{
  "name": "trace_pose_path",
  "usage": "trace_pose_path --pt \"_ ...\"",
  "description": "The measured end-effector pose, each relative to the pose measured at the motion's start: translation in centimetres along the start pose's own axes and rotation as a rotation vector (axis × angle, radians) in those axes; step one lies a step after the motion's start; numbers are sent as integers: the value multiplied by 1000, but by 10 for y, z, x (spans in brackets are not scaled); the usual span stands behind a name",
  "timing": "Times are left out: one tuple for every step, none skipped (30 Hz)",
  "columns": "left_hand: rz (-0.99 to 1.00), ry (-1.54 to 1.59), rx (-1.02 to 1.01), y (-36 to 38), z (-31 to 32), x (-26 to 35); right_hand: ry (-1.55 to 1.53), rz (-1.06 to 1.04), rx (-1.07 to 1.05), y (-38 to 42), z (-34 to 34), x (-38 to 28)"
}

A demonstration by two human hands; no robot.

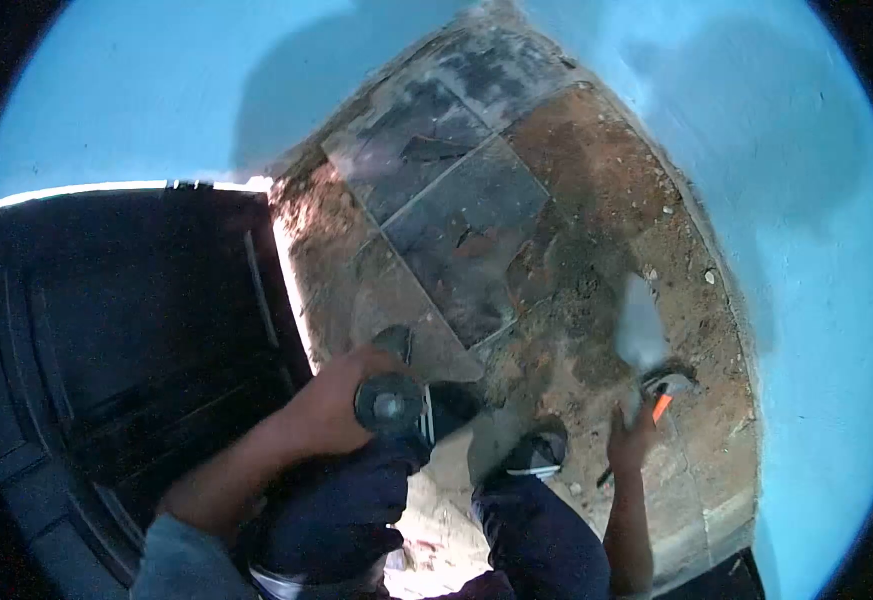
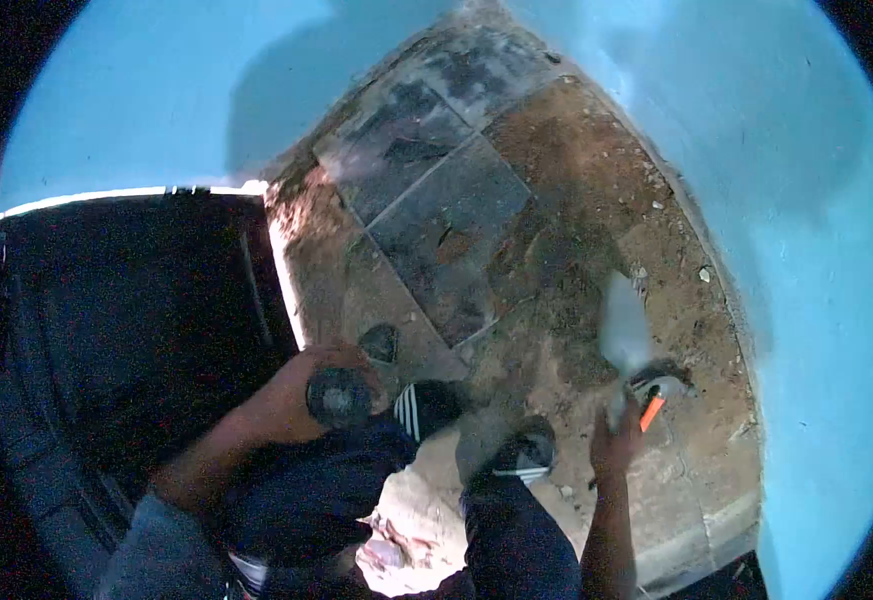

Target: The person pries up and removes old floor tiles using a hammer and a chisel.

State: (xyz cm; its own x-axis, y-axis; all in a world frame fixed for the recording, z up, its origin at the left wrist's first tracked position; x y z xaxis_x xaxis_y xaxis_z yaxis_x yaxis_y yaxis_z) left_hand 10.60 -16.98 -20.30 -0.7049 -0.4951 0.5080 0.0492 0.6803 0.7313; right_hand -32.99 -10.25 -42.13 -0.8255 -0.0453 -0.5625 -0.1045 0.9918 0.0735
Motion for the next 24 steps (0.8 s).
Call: trace_pose_path --pt "-39 45 46 21 -1 3 -22 -101 -77 -36 14 -27" --pt "-77 96 91 44 -1 4 -77 137 -305 -75 16 -65" --pt "-276 338 104 67 8 -12 -96 -54 -260 -102 27 -86" --pt "-270 193 136 93 5 -7 -84 -137 -308 -131 29 -115" --pt "-258 44 171 119 -3 0 -75 -222 -350 -160 35 -145" --pt "-247 -109 207 143 -8 5 -11 -217 -453 -188 38 -171" --pt "-300 -53 199 166 -2 4 50 -213 -554 -212 43 -195" --pt "-350 -3 195 189 6 2 125 -316 -536 -236 49 -216" --pt "-403 47 187 213 16 -2 195 -418 -520 -256 59 -232" --pt "-364 10 232 233 22 -3 -69 -227 -565 -280 80 -230" --pt "-358 -36 268 252 35 -8 -162 -181 -554 -301 101 -223" --pt "-353 -81 299 269 47 -13 -256 -135 -541 -321 121 -217" --pt "-351 -60 314 278 54 -18 -125 -202 -545 -331 126 -231" --pt "-349 -38 331 284 60 -19 8 -267 -543 -341 130 -246" --pt "-351 -13 346 289 66 -20 206 -288 -617 -346 113 -288" --pt "-366 38 319 293 74 -22 407 -310 -686 -345 107 -313" --pt "-379 88 295 295 81 -25 396 -395 -648 -342 125 -306" --pt "-386 134 277 294 90 -27 381 -481 -601 -339 150 -281" --pt "-347 169 357 295 95 -22 364 -560 -555 -335 160 -270" --pt "-341 178 348 299 104 -19 360 -504 -602 -322 159 -275" --pt "-334 183 342 302 112 -17 353 -447 -645 -300 158 -287" --pt "-328 186 338 304 117 -13 366 -434 -651 -279 161 -290" --pt "-365 163 243 304 118 -9 379 -420 -657 -257 163 -292" --pt "-388 175 246 309 128 -7 413 -445 -626 -232 174 -278"
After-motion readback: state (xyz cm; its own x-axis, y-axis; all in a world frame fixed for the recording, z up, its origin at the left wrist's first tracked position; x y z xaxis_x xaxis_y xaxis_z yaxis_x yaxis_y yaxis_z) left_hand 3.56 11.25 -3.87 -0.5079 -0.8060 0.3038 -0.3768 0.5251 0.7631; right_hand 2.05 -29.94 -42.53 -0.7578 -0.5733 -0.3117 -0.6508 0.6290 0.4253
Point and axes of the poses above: each hand's wrist, its own y-axis away from the middle knuckle, its own z-axis out of the palm, x = y × z, the point moved 7 cm from there along -y, towards the middle knuckle, and after that the axes turned 7 degrees about -z, right-handed, at the moved point
